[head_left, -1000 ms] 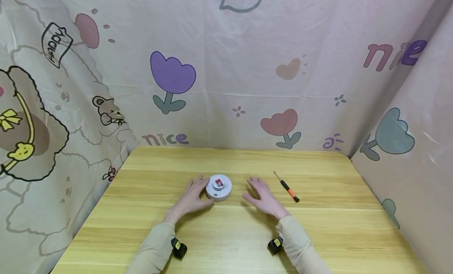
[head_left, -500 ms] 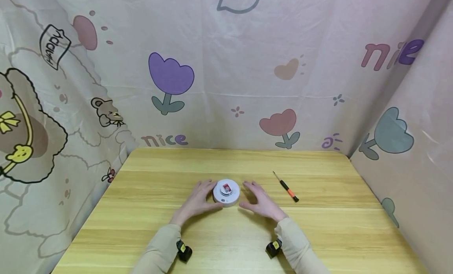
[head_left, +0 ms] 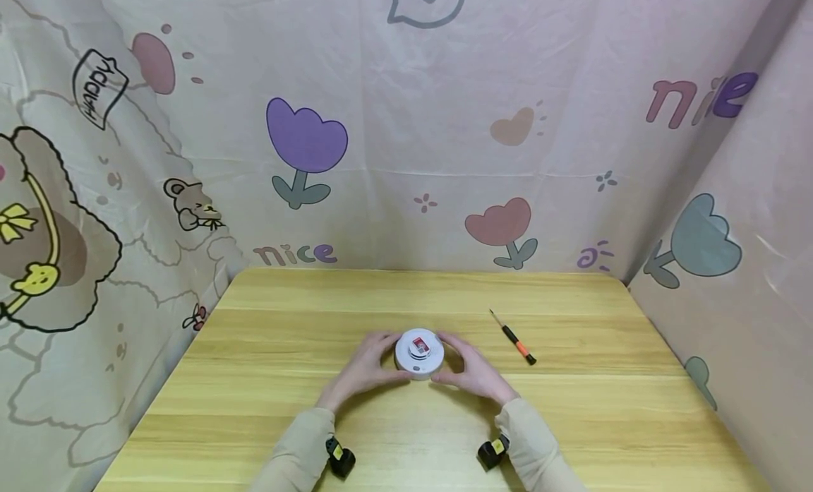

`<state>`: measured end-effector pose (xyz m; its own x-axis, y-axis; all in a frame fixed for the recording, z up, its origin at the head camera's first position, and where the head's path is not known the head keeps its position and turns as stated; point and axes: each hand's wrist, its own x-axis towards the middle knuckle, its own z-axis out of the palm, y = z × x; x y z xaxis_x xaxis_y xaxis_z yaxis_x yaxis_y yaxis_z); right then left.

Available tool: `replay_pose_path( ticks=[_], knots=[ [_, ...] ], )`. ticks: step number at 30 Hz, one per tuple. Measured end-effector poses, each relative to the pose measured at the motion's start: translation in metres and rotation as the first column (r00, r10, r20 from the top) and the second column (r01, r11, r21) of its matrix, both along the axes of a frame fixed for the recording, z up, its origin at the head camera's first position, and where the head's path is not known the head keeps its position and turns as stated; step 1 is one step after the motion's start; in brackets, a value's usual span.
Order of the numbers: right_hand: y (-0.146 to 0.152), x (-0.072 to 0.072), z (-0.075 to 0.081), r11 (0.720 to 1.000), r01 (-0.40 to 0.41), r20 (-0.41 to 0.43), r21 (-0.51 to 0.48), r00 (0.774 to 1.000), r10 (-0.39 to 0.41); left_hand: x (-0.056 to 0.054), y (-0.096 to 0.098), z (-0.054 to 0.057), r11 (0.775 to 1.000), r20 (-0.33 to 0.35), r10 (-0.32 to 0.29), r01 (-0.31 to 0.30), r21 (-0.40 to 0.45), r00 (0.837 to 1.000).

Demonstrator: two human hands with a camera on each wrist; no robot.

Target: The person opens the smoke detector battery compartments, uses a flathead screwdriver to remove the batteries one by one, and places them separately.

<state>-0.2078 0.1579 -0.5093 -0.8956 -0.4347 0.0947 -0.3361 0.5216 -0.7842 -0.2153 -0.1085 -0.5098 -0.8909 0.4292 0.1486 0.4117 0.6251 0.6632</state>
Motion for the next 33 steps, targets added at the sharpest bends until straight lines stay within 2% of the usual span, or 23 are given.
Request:
replay_pose_path(
  ticks=[8, 16, 27, 33],
  knots=[
    [0.001, 0.001, -0.002, 0.998, 0.027, 0.015, -0.055, 1.000, -0.026, 0.004, 0.007, 0.000, 0.996, 0.075, -0.005, -0.002, 0.089, 0.997],
    [0.001, 0.001, -0.006, 0.998, 0.039, -0.026, -0.040, 0.999, -0.040, 0.004, 0.012, -0.003, 0.988, 0.160, -0.025, 0.000, 0.152, 0.987],
    [-0.001, 0.004, -0.006, 0.999, 0.047, -0.073, 0.013, 0.996, -0.046, 0.005, 0.017, -0.006, 0.968, 0.161, -0.072, 0.030, 0.251, 0.984],
    [-0.002, 0.003, -0.006, 0.999, 0.046, -0.087, 0.013, 0.995, -0.044, 0.004, 0.017, -0.007, 0.963, 0.167, -0.082, 0.035, 0.268, 0.983]
  ],
)
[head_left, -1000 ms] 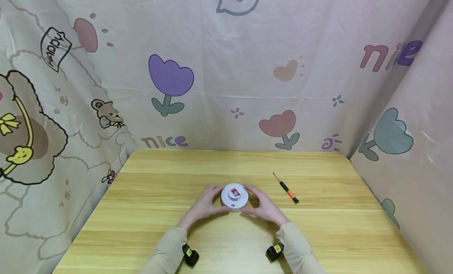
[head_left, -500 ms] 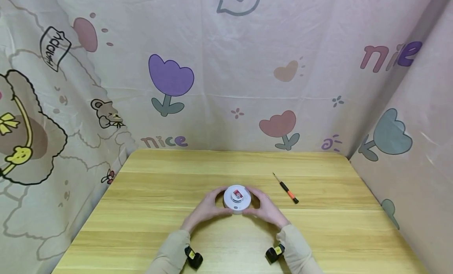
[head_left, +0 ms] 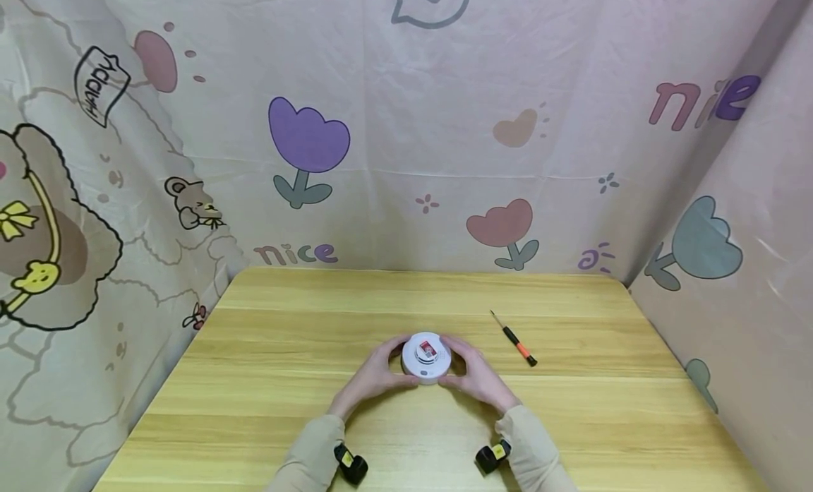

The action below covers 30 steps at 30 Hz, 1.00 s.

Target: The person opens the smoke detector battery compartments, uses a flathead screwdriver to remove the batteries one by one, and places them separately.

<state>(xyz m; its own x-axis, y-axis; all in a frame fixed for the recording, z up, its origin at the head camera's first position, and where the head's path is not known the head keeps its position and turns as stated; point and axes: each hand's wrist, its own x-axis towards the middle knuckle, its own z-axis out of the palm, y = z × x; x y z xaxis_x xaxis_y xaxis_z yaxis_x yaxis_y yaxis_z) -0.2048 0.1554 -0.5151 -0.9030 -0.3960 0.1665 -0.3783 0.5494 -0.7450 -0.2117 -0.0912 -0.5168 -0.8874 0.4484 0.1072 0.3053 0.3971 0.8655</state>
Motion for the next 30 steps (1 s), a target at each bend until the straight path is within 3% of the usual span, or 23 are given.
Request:
replay_pose_path(
  ticks=[30],
  knots=[
    [0.0010, 0.0000, -0.0046, 0.999, 0.011, -0.019, -0.047, 1.000, -0.012, -0.0002, 0.0022, -0.0035, 0.997, 0.011, -0.002, 0.001, 0.079, 1.000]
  ],
)
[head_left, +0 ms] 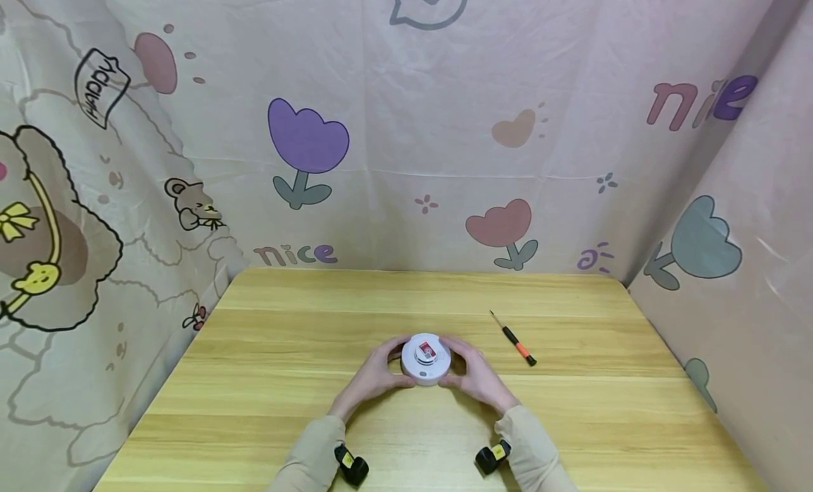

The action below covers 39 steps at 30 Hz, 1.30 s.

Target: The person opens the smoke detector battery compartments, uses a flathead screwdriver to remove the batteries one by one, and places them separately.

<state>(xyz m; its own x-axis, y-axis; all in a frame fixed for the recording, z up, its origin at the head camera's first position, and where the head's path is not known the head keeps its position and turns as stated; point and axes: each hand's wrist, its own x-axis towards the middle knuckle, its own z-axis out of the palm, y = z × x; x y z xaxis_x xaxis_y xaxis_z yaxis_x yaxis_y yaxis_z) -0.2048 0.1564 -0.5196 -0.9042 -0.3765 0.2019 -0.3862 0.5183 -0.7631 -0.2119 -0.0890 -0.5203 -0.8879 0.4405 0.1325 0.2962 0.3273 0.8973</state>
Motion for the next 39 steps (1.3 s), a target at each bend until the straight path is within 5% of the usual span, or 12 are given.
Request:
replay_pose_path(
  ticks=[18, 39],
  knots=[
    [0.0007, 0.0017, -0.0004, 0.999, 0.024, 0.048, -0.046, 0.999, -0.021, 0.0011, -0.0009, -0.0027, 0.998, 0.021, 0.006, -0.007, 0.058, 1.000],
    [0.0026, 0.0005, -0.0009, 0.971, -0.047, 0.147, -0.236, 0.986, 0.083, 0.0010, -0.0056, 0.0008, 0.998, 0.041, -0.012, 0.010, 0.059, 0.999]
  ],
)
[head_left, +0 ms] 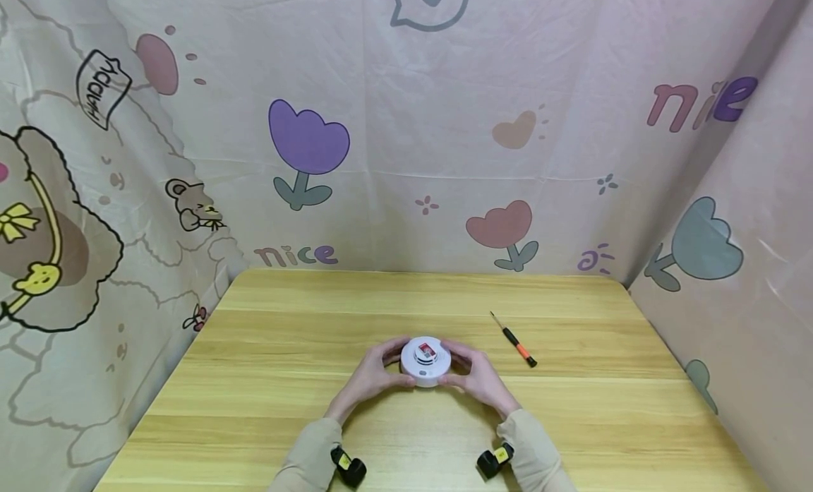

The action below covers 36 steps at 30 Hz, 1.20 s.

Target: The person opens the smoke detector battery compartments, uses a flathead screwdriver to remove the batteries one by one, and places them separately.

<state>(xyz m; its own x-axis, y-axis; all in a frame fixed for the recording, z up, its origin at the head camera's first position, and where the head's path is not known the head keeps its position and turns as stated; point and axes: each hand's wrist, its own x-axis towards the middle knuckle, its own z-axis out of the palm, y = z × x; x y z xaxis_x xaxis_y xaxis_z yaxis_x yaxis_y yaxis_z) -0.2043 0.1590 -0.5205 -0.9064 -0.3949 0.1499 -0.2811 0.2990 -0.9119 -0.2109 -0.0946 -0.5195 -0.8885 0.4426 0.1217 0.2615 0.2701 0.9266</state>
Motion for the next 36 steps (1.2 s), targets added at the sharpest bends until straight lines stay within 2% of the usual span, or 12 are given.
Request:
replay_pose_path(
  ticks=[4, 17, 24, 31, 36],
  knots=[
    [0.0008, 0.0003, 0.0005, 1.000, -0.010, 0.024, -0.026, 1.000, 0.011, 0.0001, -0.0004, 0.0003, 1.000, 0.001, -0.007, 0.007, 0.012, 1.000],
    [0.0044, -0.0009, -0.0041, 0.997, -0.047, 0.019, -0.060, 0.999, 0.048, 0.0017, -0.0017, 0.0022, 0.997, 0.018, -0.022, 0.020, 0.073, 1.000],
    [0.0060, -0.0007, -0.0046, 0.993, -0.061, 0.018, -0.101, 0.998, 0.063, 0.0014, -0.0009, 0.0022, 0.995, 0.031, -0.006, 0.003, 0.096, 1.000],
    [0.0048, 0.0003, -0.0040, 0.993, -0.015, 0.069, -0.119, 0.997, 0.024, 0.0003, 0.0005, 0.0026, 0.990, 0.034, 0.009, -0.014, 0.140, 0.999],
    [0.0036, 0.0006, -0.0050, 0.994, 0.011, 0.062, -0.108, 0.998, -0.005, 0.0006, 0.0010, 0.0020, 0.990, 0.027, 0.016, -0.019, 0.142, 1.000]
  ],
)
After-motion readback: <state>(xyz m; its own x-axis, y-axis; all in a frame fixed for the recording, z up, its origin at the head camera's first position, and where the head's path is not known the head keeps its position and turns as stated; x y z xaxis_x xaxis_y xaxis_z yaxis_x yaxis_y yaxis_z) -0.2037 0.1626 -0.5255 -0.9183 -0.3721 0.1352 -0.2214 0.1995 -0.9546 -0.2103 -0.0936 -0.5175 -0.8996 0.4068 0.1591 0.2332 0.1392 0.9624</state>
